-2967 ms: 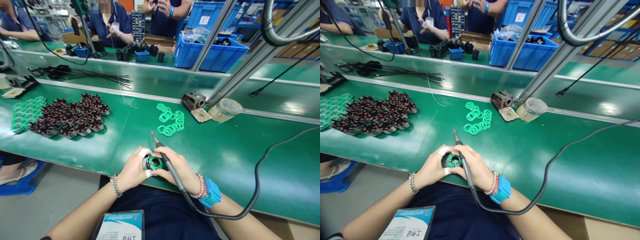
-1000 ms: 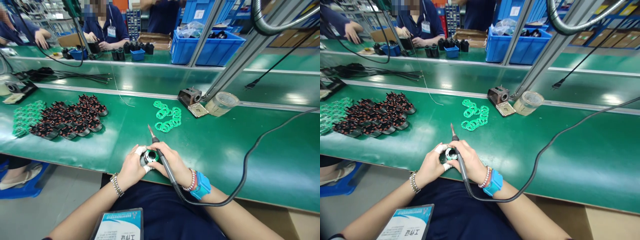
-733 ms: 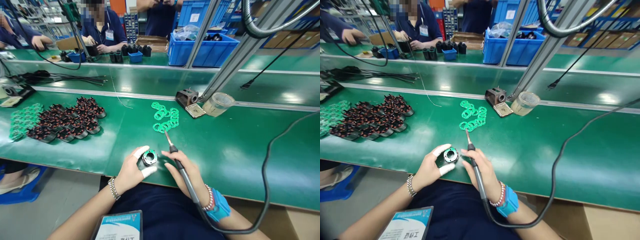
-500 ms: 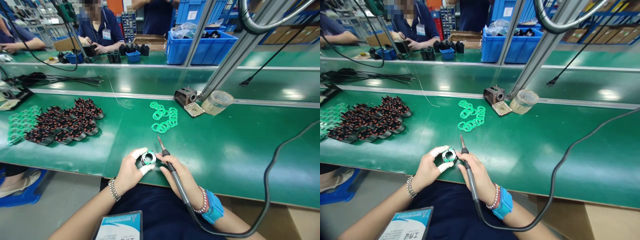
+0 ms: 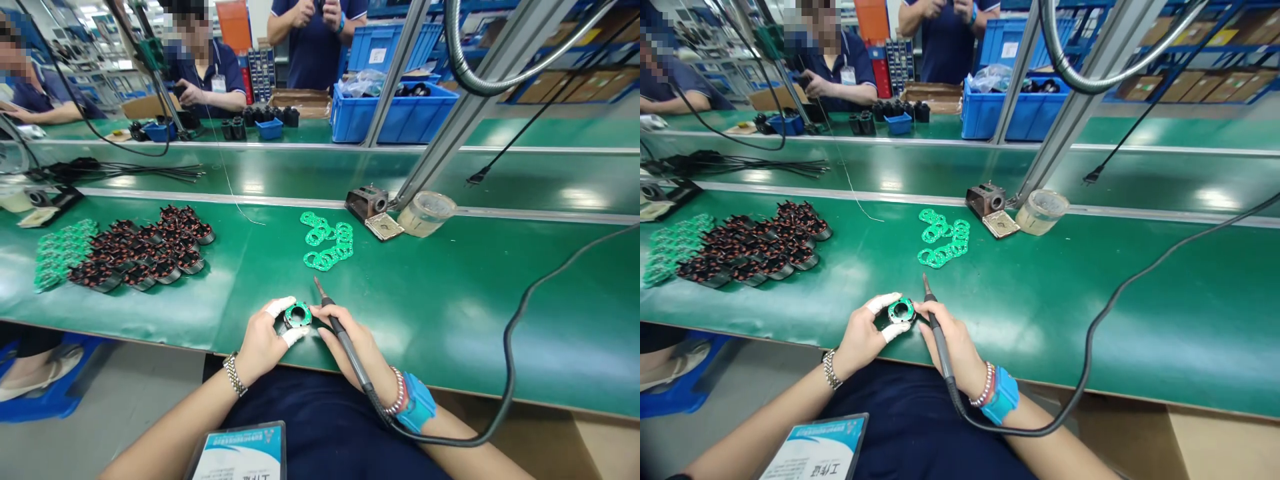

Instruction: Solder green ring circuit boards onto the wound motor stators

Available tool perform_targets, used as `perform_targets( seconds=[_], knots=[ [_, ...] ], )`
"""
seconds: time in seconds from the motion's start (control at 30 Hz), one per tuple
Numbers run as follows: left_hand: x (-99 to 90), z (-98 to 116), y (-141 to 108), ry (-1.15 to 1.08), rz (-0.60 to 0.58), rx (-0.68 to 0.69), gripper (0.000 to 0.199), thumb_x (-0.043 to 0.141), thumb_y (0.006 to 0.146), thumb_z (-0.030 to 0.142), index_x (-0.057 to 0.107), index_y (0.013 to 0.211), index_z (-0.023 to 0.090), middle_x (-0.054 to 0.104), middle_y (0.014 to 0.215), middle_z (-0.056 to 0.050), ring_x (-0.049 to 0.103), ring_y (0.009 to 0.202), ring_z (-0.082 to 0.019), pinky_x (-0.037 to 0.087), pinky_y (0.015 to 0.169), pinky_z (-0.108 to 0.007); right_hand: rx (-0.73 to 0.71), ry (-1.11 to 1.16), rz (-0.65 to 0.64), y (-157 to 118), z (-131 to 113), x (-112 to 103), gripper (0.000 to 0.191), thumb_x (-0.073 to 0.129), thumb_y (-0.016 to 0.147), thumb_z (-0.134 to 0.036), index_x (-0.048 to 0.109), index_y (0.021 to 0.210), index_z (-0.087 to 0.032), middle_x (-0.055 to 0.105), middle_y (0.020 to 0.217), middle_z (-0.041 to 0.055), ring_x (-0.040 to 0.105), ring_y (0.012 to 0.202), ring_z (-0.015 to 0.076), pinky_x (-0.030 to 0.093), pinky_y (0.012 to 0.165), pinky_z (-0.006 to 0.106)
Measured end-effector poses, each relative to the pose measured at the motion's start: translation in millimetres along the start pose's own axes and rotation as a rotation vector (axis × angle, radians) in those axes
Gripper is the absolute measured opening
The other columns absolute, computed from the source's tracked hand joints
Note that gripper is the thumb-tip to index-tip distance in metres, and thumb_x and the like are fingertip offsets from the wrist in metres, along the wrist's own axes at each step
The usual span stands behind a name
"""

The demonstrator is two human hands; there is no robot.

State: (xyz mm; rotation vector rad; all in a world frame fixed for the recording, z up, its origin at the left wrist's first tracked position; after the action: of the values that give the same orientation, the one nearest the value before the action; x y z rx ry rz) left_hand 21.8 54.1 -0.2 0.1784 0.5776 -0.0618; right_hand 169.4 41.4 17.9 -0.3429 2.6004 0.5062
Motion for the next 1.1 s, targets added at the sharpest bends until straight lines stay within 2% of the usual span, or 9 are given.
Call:
perform_targets(
  seconds=[0.07,0.17,0.27,0.37,0.47,0.57,0.7,0.9,1.1],
  knots=[
    [-0.2,-3,-2,-0.099,-0.031,-0.049,0.053,0.072,0.063,0.032,0.054,0.111,0.018,0.061,0.113,-0.012,0.057,0.104,-0.027,0.041,0.095,-0.045,0.026,0.015,0.008,0,3,-3,0.032,0.051,0.081,-0.015,0.043,0.11,-0.025,0.063,0.108,0.0041,0.061,0.102,0.0167,0.049,0.087,0.03],
    [-5.9,-6,-6,-0.415,-0.074,-0.107,0.071,0.074,0.061,0.032,0.043,0.124,0.018,0.052,0.125,-0.015,0.052,0.112,-0.027,0.039,0.098,-0.043,0.042,-0.008,0.039,3,5,-7,0.045,0.06,0.074,-0.017,0.04,0.114,-0.026,0.06,0.113,0.0061,0.061,0.101,0.0192,0.049,0.087,0.033],
    [-19.0,-13,-4,-0.637,-0.04,-0.181,0.045,0.066,0.071,0.032,0.051,0.112,0.017,0.057,0.118,-0.013,0.057,0.106,-0.024,0.043,0.093,-0.038,-0.008,-0.024,0.018,9,-1,0,0.055,0.066,0.07,-0.018,0.037,0.116,-0.025,0.054,0.123,0.0098,0.058,0.105,0.0214,0.047,0.09,0.037],
    [-23.9,-17,3,-0.61,-0.059,-0.228,0.023,0.067,0.069,0.029,0.061,0.087,0.016,0.066,0.095,-0.008,0.061,0.09,-0.02,0.046,0.083,-0.032,-0.083,-0.018,-0.03,17,-10,14,0.058,0.068,0.067,-0.017,0.037,0.116,-0.024,0.049,0.128,0.0108,0.051,0.115,0.0224,0.042,0.096,0.039],
    [-20.5,-17,12,-0.572,-0.083,-0.257,0.017,0.069,0.066,0.027,0.062,0.075,0.015,0.065,0.077,-0.002,0.059,0.071,-0.014,0.047,0.07,-0.026,-0.125,-0.019,-0.036,24,-15,22,0.056,0.065,0.069,-0.011,0.037,0.116,-0.024,0.048,0.129,0.0113,0.05,0.116,0.0214,0.042,0.097,0.038],
    [-11.8,-15,16,-0.61,-0.121,-0.318,0.018,0.068,0.066,0.028,0.061,0.074,0.014,0.06,0.064,0.002,0.051,0.057,-0.009,0.042,0.057,-0.022,-0.156,-0.003,-0.087,25,-15,21,0.05,0.059,0.072,-0.009,0.037,0.115,-0.024,0.049,0.128,0.0112,0.052,0.113,0.0201,0.044,0.095,0.036],
    [1.2,-7,16,-0.695,-0.245,-0.363,0.02,0.067,0.066,0.032,0.06,0.071,0.013,0.057,0.062,0.002,0.048,0.054,-0.008,0.041,0.055,-0.021,-0.197,0.031,-0.194,25,-16,12,0.049,0.059,0.074,-0.013,0.036,0.116,-0.024,0.05,0.127,0.0109,0.052,0.113,0.02,0.045,0.093,0.036],
    [7.3,-4,18,-0.749,-0.351,-0.373,0.025,0.067,0.066,0.034,0.055,0.065,0.013,0.052,0.061,0.003,0.048,0.054,-0.008,0.041,0.054,-0.02,-0.242,-0.068,-0.121,34,-29,3,0.037,0.054,0.079,-0.014,0.045,0.114,-0.021,0.059,0.105,0.0094,0.057,0.1,0.0197,0.05,0.084,0.035],
    [3.0,-4,16,-0.67,-0.336,-0.311,0.022,0.062,0.072,0.034,0.053,0.07,0.014,0.051,0.063,0.003,0.048,0.054,-0.008,0.041,0.056,-0.021,-0.257,-0.106,-0.03,32,-34,4,0.023,0.05,0.081,-0.011,0.05,0.102,-0.021,0.058,0.098,0.0088,0.056,0.096,0.0189,0.051,0.08,0.033]
  ],
)
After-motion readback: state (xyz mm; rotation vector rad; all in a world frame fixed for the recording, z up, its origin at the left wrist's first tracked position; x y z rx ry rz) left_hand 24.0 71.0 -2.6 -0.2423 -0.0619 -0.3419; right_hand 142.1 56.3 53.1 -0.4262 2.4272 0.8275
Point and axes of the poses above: each hand's wrist, its own y-axis towards the middle knuckle, its own x-axis out of the palm, z = x × y, the point moved 7 cm from there along y, towards the middle knuckle
